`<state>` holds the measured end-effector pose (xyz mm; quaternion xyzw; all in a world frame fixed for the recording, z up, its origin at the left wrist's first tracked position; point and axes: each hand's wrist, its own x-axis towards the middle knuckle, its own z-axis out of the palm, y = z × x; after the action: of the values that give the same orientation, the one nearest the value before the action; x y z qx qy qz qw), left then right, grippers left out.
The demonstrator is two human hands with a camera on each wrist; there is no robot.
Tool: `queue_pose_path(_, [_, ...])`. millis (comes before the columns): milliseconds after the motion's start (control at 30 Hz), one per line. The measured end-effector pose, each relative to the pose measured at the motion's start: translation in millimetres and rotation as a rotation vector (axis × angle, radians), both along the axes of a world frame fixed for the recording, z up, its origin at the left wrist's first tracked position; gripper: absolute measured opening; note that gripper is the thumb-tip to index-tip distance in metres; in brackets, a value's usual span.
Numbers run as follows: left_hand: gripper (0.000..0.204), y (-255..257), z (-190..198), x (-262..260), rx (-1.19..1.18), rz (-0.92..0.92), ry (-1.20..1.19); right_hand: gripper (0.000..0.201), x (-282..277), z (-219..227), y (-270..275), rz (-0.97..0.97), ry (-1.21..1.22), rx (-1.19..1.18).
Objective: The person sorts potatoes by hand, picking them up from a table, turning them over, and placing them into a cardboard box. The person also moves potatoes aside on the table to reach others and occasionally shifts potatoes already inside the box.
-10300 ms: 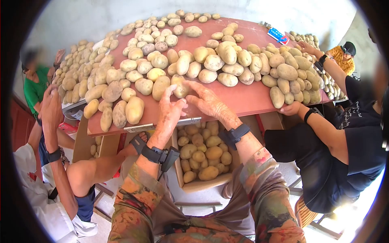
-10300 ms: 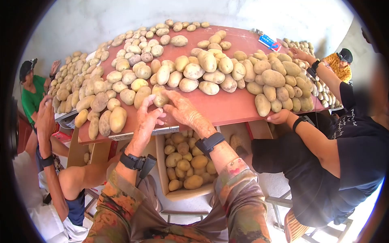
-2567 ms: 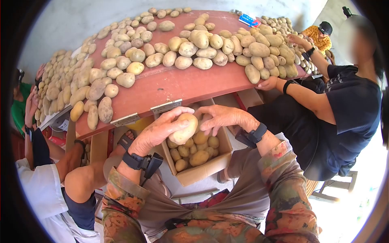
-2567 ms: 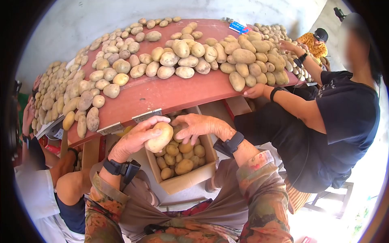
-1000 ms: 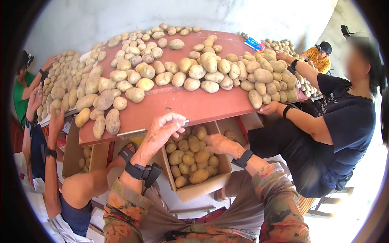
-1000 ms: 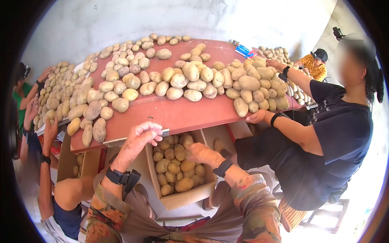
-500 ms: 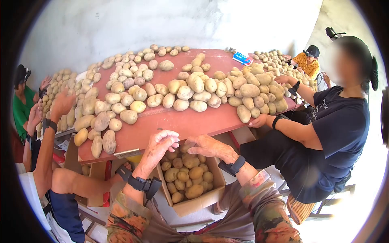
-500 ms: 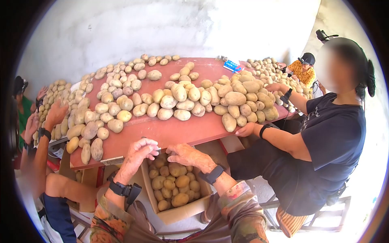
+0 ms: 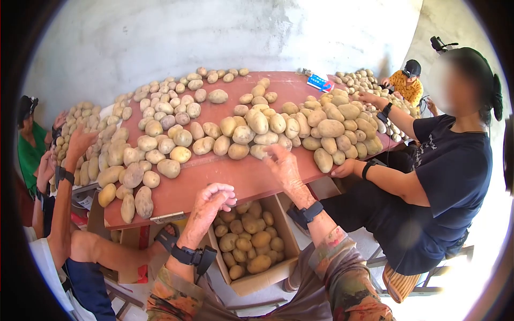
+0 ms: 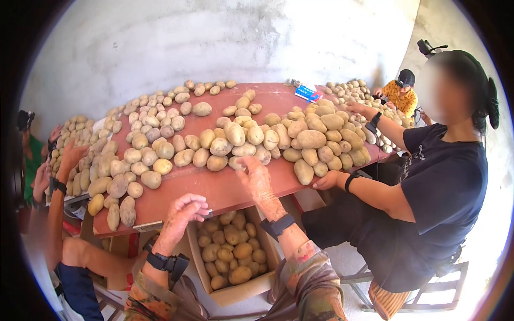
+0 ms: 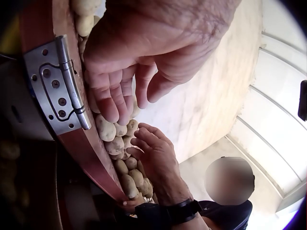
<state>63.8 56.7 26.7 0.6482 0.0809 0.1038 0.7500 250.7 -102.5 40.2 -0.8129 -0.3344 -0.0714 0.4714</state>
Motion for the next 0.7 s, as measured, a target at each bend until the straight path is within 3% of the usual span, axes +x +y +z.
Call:
queue_pose_path(267, [0.021, -11, -7, 16, 0.018, -0.040, 0.010, 0.056, 36, 4, 10, -0.249, -0.328, -0.076])
queue_pose_path(567, [0.020, -11, -2, 13, 0.084, -0.043, 0.087, 0.083, 73, -1, 26, -0.258, -0.354, -0.289])
queue_pose_path(700, [0.021, -10, 2, 9, 0.080, -0.034, 0.106, 0.082, 80, 0, 24, -0.227, -0.390, -0.327])
